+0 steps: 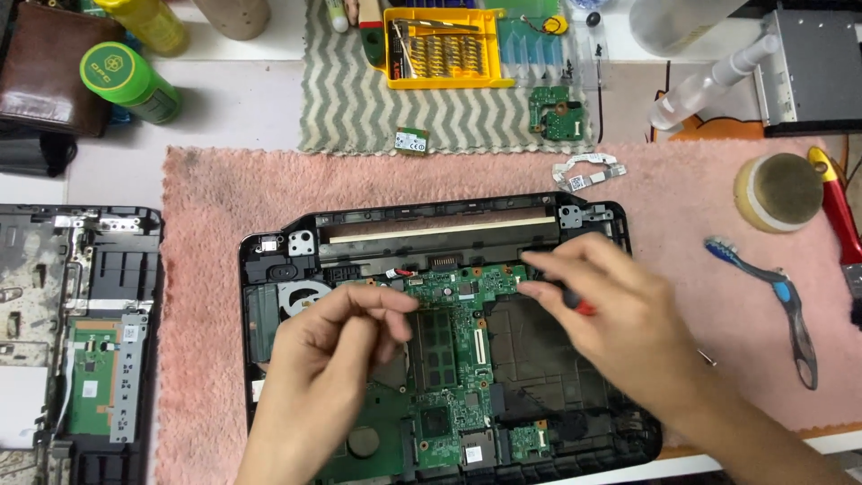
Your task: The person assembles a laptop by first securing a component on the motherboard with a screwdriver. They then pick up the motherboard, place it into the laptop chassis, and secure it with screws using the screwdriver.
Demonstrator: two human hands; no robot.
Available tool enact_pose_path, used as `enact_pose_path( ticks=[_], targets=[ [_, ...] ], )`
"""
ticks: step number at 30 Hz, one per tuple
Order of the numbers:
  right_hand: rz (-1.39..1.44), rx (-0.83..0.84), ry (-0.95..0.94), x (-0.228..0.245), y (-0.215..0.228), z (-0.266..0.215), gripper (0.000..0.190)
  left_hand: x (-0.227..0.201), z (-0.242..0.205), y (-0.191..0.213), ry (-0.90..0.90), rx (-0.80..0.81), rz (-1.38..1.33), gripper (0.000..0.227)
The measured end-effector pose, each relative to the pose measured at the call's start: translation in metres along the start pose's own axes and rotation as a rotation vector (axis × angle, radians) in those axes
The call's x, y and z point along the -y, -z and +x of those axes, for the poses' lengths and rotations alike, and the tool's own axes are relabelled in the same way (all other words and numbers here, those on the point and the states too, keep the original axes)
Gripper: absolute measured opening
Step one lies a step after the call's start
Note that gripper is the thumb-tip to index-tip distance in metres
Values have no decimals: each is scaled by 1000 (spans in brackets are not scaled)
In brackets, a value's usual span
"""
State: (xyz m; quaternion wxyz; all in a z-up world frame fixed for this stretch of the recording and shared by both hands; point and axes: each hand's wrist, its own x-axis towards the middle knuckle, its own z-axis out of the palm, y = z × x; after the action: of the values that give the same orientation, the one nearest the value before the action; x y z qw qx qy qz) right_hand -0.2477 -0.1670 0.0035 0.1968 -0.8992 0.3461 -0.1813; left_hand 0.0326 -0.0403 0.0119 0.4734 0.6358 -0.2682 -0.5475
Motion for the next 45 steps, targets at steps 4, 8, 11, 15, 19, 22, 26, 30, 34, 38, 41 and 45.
enact_pose_path(
  ticks=[4,8,11,15,19,22,26,30,34,38,41,45],
  targets=[
    [94,31,-87,13,42,10,47,-21,-4,-11,51,-30,-21,50],
    [313,260,-453,19,69,23,66,-34,9,-30,-365,68,542,24],
    [337,128,-215,19,73,29,50,-29,36,-39,-746,161,836,24],
    [350,-1,-3,14,59,31,33,-26,66,-44,-832,301,936,56],
    [379,-24,91,12,46,36,30,-23,75,-42,-824,314,871,62],
    [326,-14,143,7,39,38,29,-16,81,-41,-856,291,868,60],
    [317,-23,151,5,36,41,28,-16,85,-41,-873,335,840,59],
    [320,-14,143,2,33,40,29,-11,90,-39,-884,349,840,59],
    [313,-6,157,1,33,41,29,-8,93,-39,-899,360,807,55],
    [226,11,274,1,37,45,30,-15,89,-39,-850,380,780,58],
    [83,60,337,-2,41,51,37,-27,85,-41,-803,389,741,56],
    [-131,163,308,-11,38,65,72,-32,91,-49,-802,425,651,51]
  ],
)
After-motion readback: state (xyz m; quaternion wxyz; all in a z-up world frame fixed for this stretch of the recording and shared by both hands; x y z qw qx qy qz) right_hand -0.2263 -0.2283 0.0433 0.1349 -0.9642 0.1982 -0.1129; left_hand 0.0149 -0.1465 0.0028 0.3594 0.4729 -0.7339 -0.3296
